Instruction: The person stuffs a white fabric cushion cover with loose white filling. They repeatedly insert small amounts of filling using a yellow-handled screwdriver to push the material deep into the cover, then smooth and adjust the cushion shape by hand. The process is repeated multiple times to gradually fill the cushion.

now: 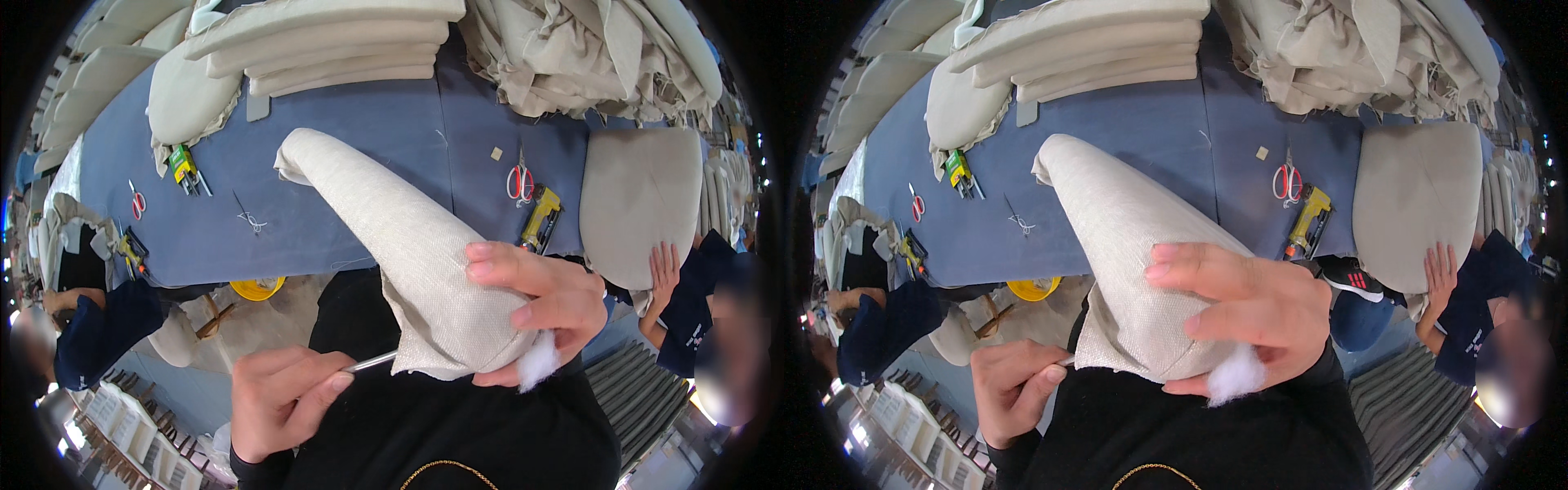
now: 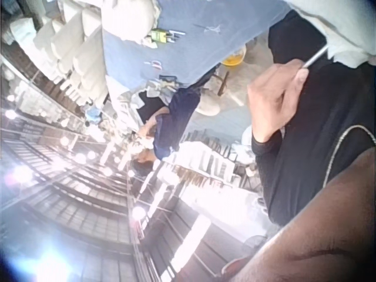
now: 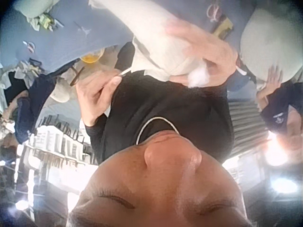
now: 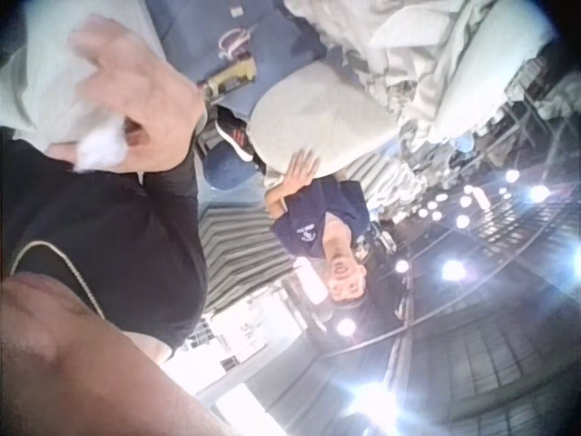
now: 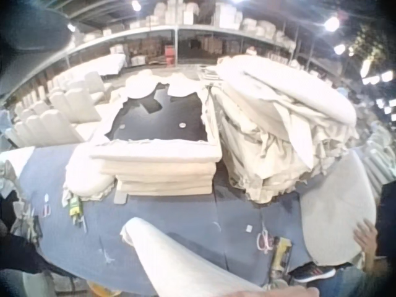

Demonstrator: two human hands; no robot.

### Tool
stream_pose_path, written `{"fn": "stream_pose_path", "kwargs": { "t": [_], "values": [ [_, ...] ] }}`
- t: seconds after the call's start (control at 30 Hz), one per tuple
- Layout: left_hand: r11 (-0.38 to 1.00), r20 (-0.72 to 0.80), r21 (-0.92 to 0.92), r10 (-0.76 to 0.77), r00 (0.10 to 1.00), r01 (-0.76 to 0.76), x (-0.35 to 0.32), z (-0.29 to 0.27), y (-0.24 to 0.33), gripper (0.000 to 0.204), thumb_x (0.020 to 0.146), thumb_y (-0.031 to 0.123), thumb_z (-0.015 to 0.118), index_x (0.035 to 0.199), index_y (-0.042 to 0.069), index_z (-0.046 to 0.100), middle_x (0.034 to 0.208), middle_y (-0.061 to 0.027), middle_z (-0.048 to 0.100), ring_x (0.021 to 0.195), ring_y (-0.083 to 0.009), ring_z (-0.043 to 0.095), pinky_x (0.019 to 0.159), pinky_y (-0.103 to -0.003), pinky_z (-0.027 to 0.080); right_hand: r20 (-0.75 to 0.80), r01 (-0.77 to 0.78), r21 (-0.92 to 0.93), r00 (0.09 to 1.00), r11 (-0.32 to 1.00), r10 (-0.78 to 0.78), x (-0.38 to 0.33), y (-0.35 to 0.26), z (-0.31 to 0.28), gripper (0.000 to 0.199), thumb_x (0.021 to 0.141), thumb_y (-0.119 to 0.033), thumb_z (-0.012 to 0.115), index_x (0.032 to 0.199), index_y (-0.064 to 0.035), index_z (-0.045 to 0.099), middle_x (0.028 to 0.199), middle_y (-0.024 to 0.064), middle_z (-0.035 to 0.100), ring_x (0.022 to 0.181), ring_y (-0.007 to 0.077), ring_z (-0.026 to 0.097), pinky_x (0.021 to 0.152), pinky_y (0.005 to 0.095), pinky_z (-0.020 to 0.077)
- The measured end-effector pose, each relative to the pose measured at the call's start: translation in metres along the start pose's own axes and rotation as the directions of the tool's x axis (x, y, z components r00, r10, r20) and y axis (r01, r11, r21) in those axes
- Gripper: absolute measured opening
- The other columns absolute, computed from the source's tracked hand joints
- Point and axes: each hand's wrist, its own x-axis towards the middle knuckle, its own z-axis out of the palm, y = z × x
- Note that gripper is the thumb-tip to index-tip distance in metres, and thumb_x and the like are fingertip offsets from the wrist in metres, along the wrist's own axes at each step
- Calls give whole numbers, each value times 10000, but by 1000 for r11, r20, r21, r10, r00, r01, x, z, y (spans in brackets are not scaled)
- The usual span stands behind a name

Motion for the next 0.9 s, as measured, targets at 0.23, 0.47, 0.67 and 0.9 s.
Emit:
{"fn": "stream_pose_path", "kwargs": {
  "t": [0.23, 0.47, 0.67, 0.9],
  "values": [
    [999, 38, 28, -26, 999, 25, -1, -2, 9, 94, 914, 75, 819, 996, 30, 820, 708, -88, 685, 541, -213, 632, 488, -327, 441, -92, -76, 67, 992, 995, 82, 2, -7, 6, 686, 645, -81, 1044, 1202, 66, 671, 1254, 415, 691, 1167, 519, 734, 1004, 581, 596],
    [998, 47, 66, -23, 999, 20, 3, -3, 12, 103, 900, 94, 821, 985, 37, 823, 716, -89, 696, 569, -229, 652, 521, -339, 463, 9, -82, 93, 997, 992, 81, -7, -4, -2, 882, 600, -96, 1063, 1344, 49, 611, 1372, 414, 637, 1340, 533, 630, 1136, 553, 494],
    [994, 255, -69, 103, 961, -88, 9, -48, -35, 115, 882, 126, 813, 913, 15, 817, 739, -99, 726, 606, -257, 685, 554, -347, 482, 130, 3, -77, 992, 997, 7, -4, -5, -21, 733, 687, -184, 1020, 1285, 34, 658, 1347, 391, 662, 1287, 537, 664, 1120, 570, 512],
    [982, -44, -82, 164, 985, -167, 77, -23, -38, 171, 917, 158, 785, 870, -7, 774, 735, -82, 716, 612, -157, 631, 593, -298, 455, 63, -96, -154, 992, 983, 106, 17, -9, -35, 495, 748, -199, 957, 1099, 38, 700, 1248, 315, 739, 1217, 531, 701, 1093, 593, 520]
  ]
}}
